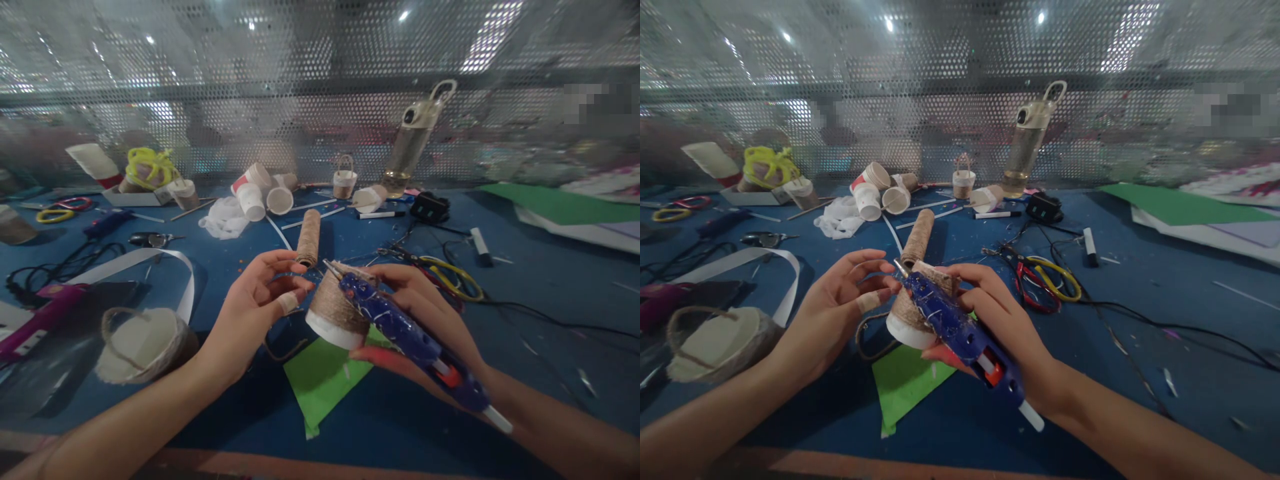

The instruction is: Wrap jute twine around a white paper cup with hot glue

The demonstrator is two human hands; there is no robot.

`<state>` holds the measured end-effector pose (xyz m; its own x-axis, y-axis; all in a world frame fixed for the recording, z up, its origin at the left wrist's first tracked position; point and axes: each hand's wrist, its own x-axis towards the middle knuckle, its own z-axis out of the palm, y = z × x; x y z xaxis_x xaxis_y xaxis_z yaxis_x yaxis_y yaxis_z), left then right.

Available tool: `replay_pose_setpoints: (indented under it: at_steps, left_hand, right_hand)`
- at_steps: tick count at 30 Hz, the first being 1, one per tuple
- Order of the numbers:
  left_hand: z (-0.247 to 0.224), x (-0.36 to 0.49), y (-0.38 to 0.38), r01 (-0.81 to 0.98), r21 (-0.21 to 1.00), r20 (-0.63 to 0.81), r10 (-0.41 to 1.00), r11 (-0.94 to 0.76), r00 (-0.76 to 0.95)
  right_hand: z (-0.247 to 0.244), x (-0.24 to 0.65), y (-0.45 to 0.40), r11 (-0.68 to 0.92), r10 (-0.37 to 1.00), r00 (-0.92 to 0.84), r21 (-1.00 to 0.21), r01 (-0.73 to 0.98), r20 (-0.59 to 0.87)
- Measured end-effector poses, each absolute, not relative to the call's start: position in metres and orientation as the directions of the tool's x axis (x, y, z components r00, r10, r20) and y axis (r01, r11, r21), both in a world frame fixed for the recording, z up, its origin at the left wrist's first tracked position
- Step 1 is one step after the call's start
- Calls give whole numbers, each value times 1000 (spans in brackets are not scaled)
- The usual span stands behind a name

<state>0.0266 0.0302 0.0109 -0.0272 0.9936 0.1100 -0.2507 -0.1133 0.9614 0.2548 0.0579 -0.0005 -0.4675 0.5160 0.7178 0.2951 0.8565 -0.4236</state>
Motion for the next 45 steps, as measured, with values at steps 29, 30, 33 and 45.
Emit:
replay_pose_setpoints:
  at_steps: [29,30,33,45]
  left_hand:
    - [13,24,29,-146,989,7,998,-16,-64]
    - [13,24,30,-147,989,3,998,-13,-70]
    - [11,24,31,-140,990,0,998,-10,-69]
    - [12,25,30,-187,981,38,999,-40,-17]
  right_hand:
    - [2,255,58,869,495,-466,-401,290,733]
    - [2,255,58,869,495,-466,-402,289,734]
    - [2,256,57,866,500,-473,-404,295,726]
    - [-1,255,57,852,521,-454,-411,323,723]
